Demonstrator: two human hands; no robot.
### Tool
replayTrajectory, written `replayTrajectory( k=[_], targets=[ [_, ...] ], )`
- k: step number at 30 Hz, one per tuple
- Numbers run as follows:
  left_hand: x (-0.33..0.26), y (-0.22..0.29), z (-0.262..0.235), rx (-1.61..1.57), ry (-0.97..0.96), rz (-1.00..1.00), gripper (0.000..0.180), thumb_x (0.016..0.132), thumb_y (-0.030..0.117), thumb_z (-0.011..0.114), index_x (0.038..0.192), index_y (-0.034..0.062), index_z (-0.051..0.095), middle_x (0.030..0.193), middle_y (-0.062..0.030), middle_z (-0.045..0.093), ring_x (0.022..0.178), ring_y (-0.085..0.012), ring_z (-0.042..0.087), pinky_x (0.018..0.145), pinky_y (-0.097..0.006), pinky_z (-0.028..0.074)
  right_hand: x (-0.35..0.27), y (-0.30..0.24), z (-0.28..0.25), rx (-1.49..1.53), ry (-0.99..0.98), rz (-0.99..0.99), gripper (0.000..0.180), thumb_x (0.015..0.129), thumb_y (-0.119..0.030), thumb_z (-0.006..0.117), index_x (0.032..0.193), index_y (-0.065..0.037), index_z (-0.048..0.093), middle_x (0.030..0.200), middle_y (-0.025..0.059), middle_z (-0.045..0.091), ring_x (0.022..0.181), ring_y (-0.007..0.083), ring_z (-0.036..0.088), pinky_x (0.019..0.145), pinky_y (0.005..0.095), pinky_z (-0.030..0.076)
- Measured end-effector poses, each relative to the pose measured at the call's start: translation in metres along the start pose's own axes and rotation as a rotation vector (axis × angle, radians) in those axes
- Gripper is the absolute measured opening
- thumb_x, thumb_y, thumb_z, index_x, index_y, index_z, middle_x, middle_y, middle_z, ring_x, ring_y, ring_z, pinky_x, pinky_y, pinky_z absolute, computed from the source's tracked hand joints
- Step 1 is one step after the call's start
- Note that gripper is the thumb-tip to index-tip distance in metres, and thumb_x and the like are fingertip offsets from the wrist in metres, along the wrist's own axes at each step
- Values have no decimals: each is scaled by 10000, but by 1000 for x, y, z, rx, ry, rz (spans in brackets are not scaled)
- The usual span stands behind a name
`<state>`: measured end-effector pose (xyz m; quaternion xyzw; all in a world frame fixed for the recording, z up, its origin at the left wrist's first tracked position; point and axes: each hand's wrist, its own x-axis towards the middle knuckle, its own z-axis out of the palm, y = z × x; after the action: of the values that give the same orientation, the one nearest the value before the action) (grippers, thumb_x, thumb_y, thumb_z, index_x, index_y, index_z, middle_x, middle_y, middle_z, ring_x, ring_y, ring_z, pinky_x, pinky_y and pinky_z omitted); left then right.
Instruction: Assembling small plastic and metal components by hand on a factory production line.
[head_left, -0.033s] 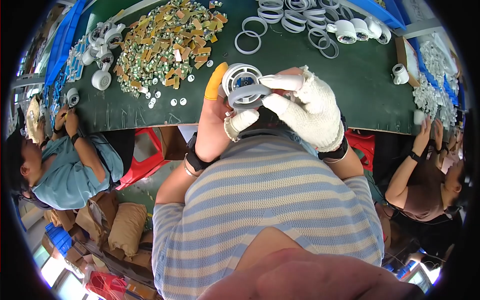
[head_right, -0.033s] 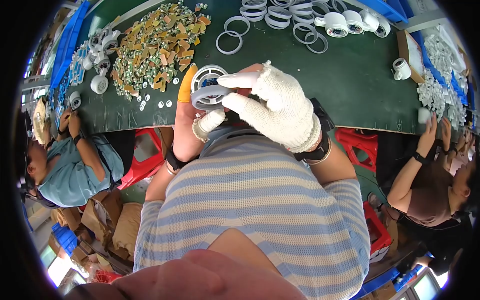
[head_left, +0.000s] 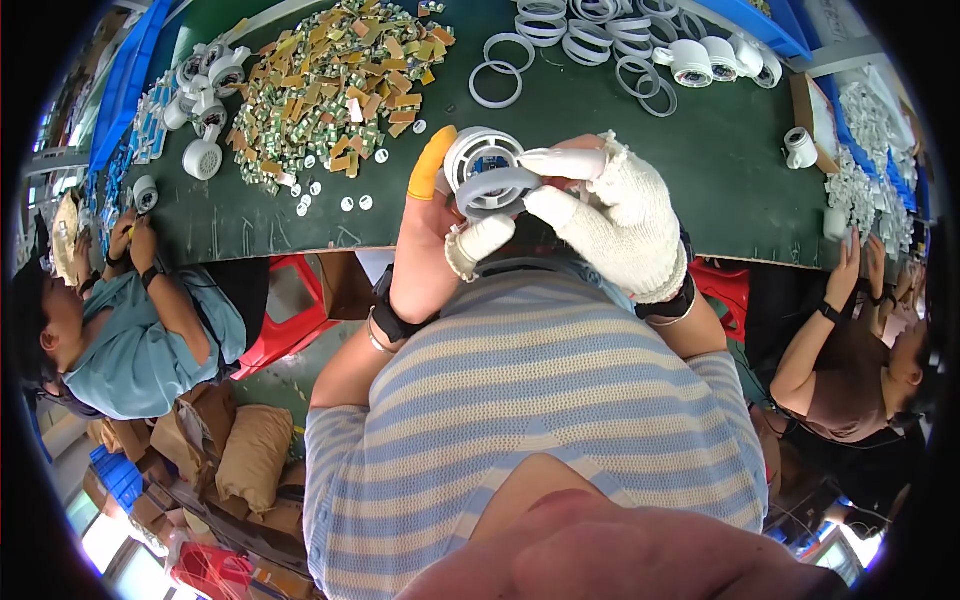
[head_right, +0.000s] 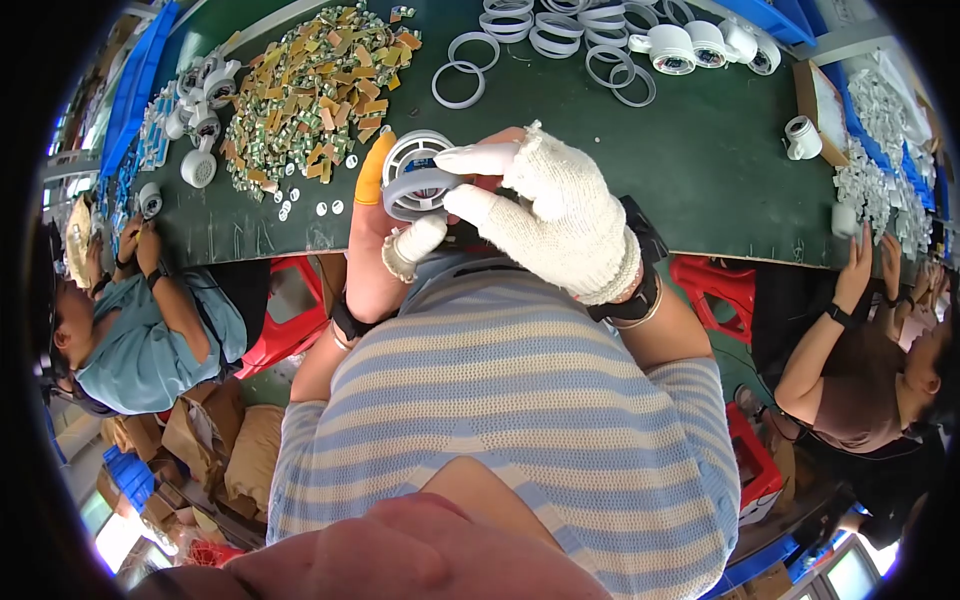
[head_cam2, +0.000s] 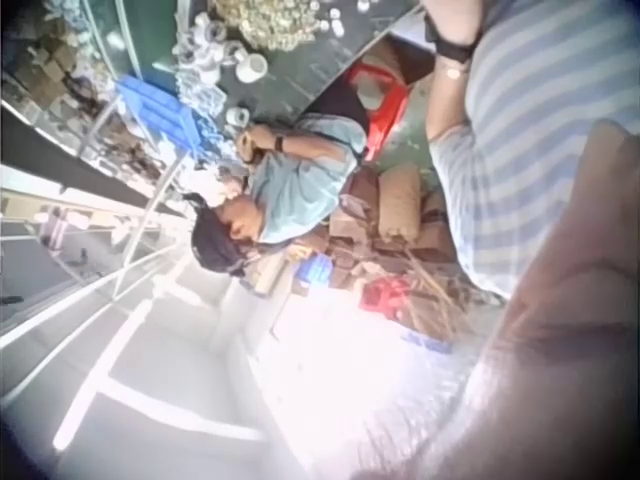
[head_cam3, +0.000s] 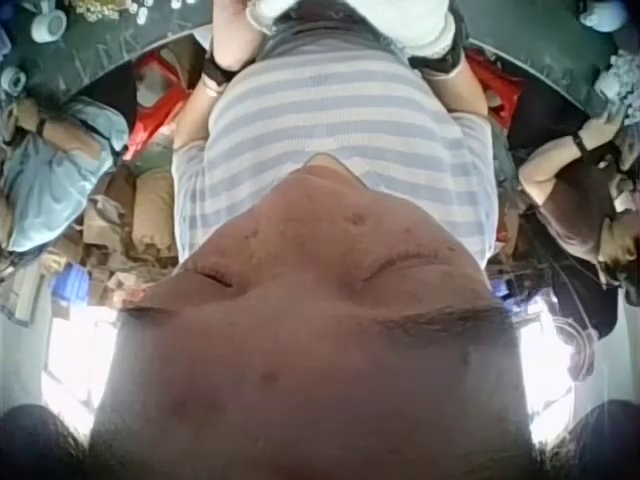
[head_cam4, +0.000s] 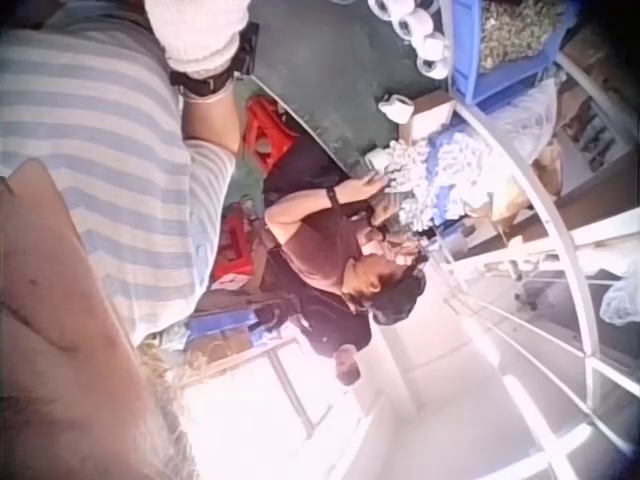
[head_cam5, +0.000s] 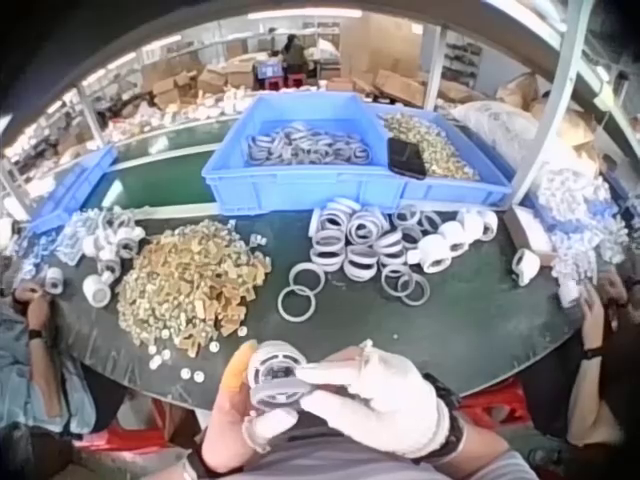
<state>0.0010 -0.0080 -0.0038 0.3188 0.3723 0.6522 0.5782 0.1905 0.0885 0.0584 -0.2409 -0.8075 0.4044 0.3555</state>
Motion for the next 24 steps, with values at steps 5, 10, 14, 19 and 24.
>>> replayTrajectory(
  k=[5, 10, 14, 19, 24],
  targets=[
    [0, 3, -2, 39, -21, -8, 925, 824, -69, 809, 1592, 118, 329, 1478, -120, 533, 1327, -227, 563, 1118, -385, 464, -4, 19, 8, -32, 122, 41, 310, 893, -81, 763, 1193, -49, 692, 1233, 124, 640, 904, 172, 640, 819, 288, 530],
    [-3, -6, 2, 107, -126, -31, 849, 872, -64, 774, 1580, 144, 353, 1440, -85, 545, 1265, -197, 585, 1084, -366, 483, 8, 24, 20, -101, -49, 42, 509, 883, -251, 760, 1309, -21, 605, 1149, 163, 654, 1004, 309, 665, 846, 390, 550],
    [-1, -8, -4, 29, -25, 52, 906, 853, -49, 797, 1593, 134, 308, 1462, -89, 524, 1267, -207, 586, 1088, -373, 490, 10, 14, 25, 39, 20, 142, 482, 874, -240, 749, 1306, -58, 640, 1217, 187, 653, 1058, 336, 648, 921, 432, 524],
    [0, 4, -11, -22, 65, -12, 1000, 810, -41, 835, 1611, 164, 272, 1444, -109, 544, 1287, -238, 578, 1071, -384, 505, 13, 2, 14, -109, -11, -103, 272, 889, -129, 760, 1158, -92, 747, 1100, 118, 720, 953, 262, 684, 831, 367, 540],
    [-1, 3, -7, -28, 22, -19, 1047, 816, -34, 833, 1630, 186, 213, 1447, -122, 524, 1270, -241, 587, 1049, -387, 520, 6, 1, 9, 119, -16, 73, 243, 907, -24, 735, 1148, -52, 719, 1071, 123, 704, 855, 201, 686, 742, 311, 530]
  ],
)
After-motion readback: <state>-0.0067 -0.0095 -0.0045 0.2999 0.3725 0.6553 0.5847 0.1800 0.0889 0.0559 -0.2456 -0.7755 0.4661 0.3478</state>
